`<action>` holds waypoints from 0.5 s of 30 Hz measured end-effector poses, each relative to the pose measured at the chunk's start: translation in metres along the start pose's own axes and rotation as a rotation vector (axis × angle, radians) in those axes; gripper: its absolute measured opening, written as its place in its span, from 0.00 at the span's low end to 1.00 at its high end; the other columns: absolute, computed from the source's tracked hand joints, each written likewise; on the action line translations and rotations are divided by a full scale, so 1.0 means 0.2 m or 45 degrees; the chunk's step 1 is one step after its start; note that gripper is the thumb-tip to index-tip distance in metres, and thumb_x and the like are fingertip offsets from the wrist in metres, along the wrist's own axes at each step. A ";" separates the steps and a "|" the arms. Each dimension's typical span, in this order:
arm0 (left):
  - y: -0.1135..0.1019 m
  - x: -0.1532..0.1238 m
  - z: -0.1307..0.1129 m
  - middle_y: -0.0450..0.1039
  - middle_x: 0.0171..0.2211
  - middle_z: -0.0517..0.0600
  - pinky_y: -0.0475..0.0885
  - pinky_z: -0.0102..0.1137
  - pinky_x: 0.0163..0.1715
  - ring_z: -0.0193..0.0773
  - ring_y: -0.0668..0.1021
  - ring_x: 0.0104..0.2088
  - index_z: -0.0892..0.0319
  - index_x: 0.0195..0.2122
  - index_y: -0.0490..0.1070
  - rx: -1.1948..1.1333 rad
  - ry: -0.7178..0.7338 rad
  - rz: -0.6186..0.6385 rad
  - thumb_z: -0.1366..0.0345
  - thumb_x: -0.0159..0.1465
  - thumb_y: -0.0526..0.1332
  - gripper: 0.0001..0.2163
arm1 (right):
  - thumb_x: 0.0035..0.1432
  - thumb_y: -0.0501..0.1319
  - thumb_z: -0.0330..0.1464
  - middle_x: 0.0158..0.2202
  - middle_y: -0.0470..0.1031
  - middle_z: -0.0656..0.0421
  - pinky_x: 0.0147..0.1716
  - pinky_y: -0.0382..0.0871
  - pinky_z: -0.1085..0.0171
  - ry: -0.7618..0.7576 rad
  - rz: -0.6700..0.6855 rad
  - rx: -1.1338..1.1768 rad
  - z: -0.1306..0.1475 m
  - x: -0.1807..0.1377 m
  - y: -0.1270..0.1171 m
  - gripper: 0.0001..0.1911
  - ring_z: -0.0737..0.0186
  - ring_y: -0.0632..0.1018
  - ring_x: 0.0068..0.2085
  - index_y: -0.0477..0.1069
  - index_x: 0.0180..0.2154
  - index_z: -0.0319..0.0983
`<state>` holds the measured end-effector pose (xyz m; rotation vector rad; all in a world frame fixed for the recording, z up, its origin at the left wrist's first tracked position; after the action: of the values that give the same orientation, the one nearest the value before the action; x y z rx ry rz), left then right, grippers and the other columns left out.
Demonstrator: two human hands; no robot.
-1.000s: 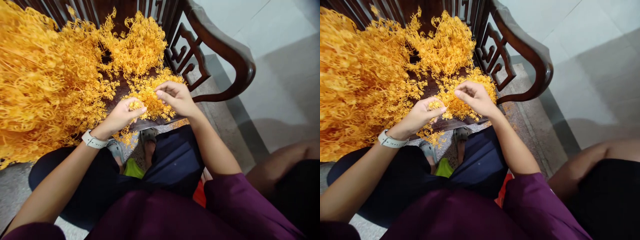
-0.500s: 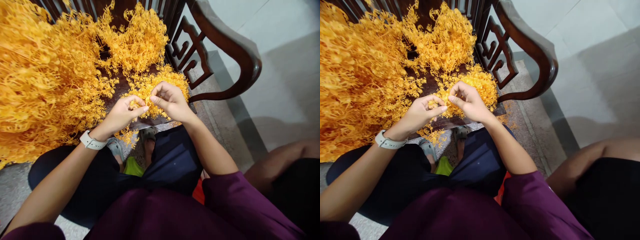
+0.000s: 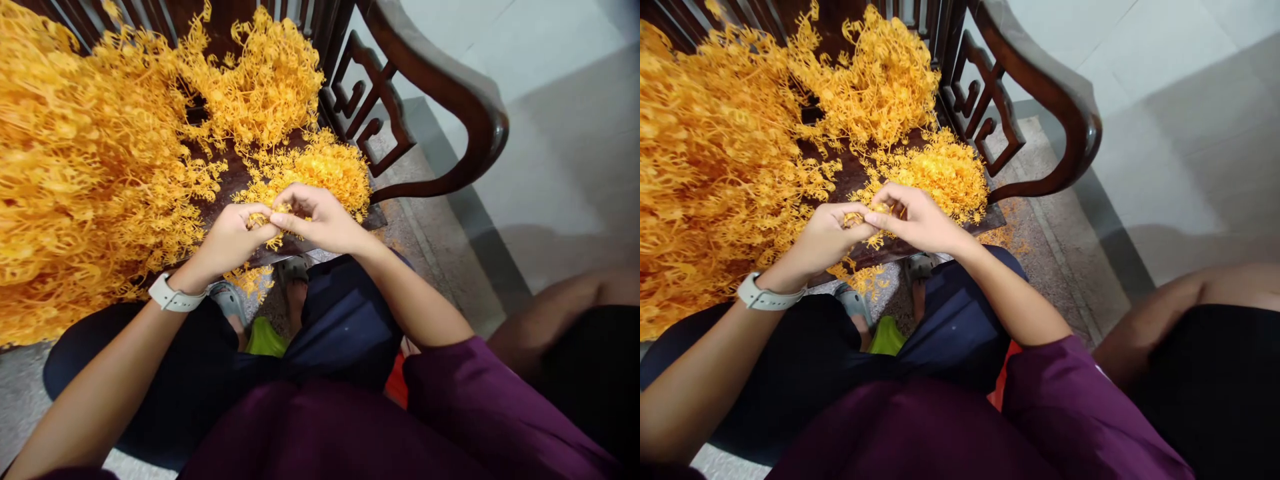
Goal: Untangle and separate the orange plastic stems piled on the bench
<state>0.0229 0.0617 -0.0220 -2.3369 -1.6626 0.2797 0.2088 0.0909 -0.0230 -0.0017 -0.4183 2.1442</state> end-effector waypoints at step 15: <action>0.06 -0.03 0.03 0.83 0.34 0.48 0.66 0.30 0.32 0.35 0.75 0.30 0.59 0.36 0.81 0.139 -0.036 0.137 0.61 0.70 0.66 0.09 | 0.78 0.52 0.46 0.83 0.43 0.36 0.78 0.38 0.28 0.348 0.231 -1.368 -0.45 0.24 -0.31 0.36 0.26 0.46 0.83 0.60 0.76 0.32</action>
<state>0.0299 0.0519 -0.0314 -2.3546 -1.4969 0.4157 0.2450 0.1884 -0.0826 -0.9452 -1.3764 1.7999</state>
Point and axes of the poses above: each hand's wrist, its own x-axis towards the middle knuckle, its own y-axis out of the palm, z = x × y, the point moved 3 cm from there along x, towards the middle knuckle
